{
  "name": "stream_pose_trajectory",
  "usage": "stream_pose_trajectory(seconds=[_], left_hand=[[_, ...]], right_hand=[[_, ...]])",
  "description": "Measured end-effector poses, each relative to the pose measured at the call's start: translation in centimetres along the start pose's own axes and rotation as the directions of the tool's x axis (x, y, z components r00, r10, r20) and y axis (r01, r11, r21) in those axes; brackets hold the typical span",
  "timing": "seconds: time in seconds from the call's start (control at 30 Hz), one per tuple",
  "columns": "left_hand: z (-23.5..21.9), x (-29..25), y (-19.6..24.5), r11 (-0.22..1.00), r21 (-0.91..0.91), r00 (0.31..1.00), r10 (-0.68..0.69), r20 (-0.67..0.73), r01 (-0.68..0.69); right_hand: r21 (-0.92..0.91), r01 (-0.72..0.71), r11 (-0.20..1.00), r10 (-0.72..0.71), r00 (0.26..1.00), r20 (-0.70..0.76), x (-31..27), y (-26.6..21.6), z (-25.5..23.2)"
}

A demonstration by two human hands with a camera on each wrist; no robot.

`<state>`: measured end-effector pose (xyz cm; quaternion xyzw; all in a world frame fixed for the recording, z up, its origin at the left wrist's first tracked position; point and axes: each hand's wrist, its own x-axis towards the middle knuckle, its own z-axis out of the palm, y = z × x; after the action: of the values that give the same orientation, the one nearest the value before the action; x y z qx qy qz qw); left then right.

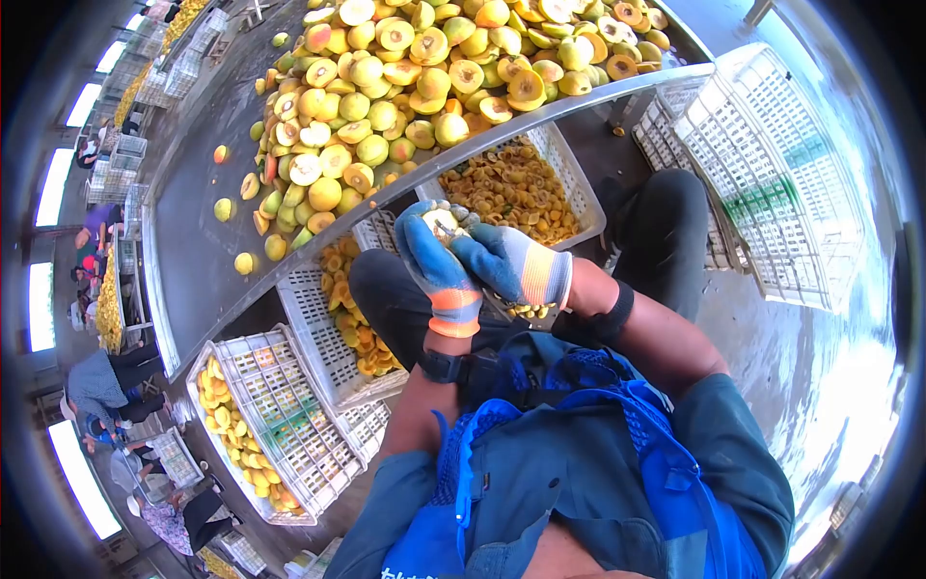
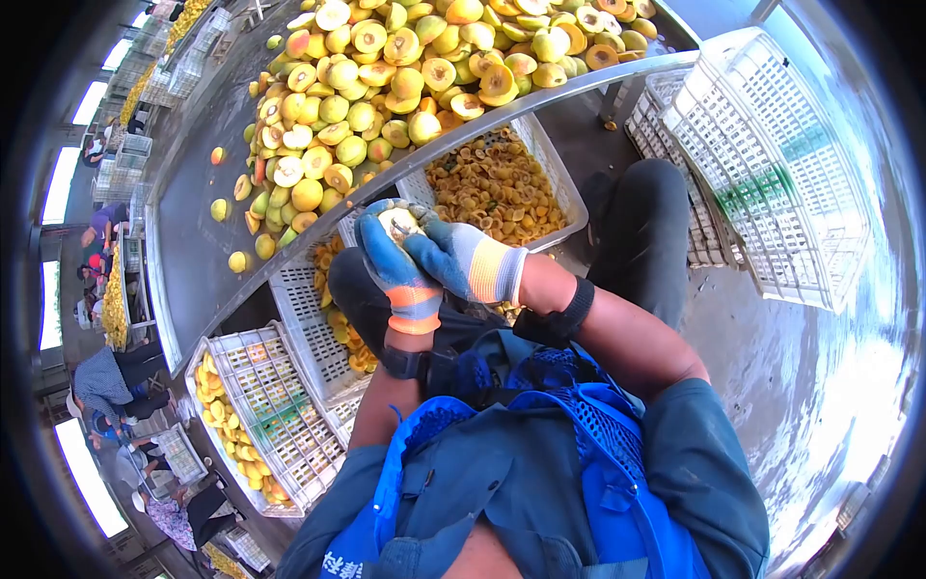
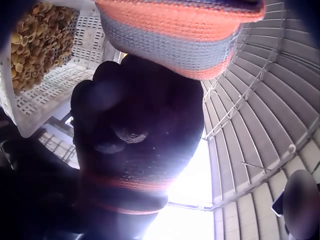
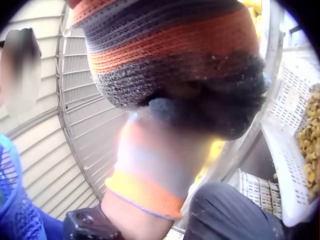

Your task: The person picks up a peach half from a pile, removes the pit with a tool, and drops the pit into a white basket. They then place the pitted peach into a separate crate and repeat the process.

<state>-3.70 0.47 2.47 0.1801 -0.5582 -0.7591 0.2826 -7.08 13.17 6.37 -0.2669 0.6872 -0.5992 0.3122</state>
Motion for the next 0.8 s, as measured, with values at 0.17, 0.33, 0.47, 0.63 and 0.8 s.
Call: stream_pose_trajectory(seconds=[0.17,0.33,0.47,0.63,0.8], left_hand=[[-0.2,-0.4,-0.1,0.994,0.108,1.000,-0.002,-0.011,0.003],[0.4,-0.7,1.5,0.995,0.090,0.995,-0.060,0.084,0.052],[0.6,-0.7,0.7,0.992,0.117,0.995,0.044,0.089,-0.054],[0.2,-1.6,0.1,0.989,0.129,0.997,0.060,0.058,-0.067],[-0.2,-1.2,0.3,0.966,0.250,0.994,0.038,0.100,-0.062]], right_hand=[[-0.181,-0.020,0.983,0.022,1.000,0.010,-0.3,0.4,-0.2],[0.142,-0.050,0.989,0.055,0.998,-0.030,-0.3,0.6,0.1],[0.139,-0.062,0.988,0.068,0.997,-0.042,-0.4,2.0,0.7],[-0.129,0.026,0.991,-0.034,0.998,-0.056,-0.7,2.4,0.6],[0.006,0.026,1.000,-0.025,0.994,-0.102,-0.5,3.0,0.8]])
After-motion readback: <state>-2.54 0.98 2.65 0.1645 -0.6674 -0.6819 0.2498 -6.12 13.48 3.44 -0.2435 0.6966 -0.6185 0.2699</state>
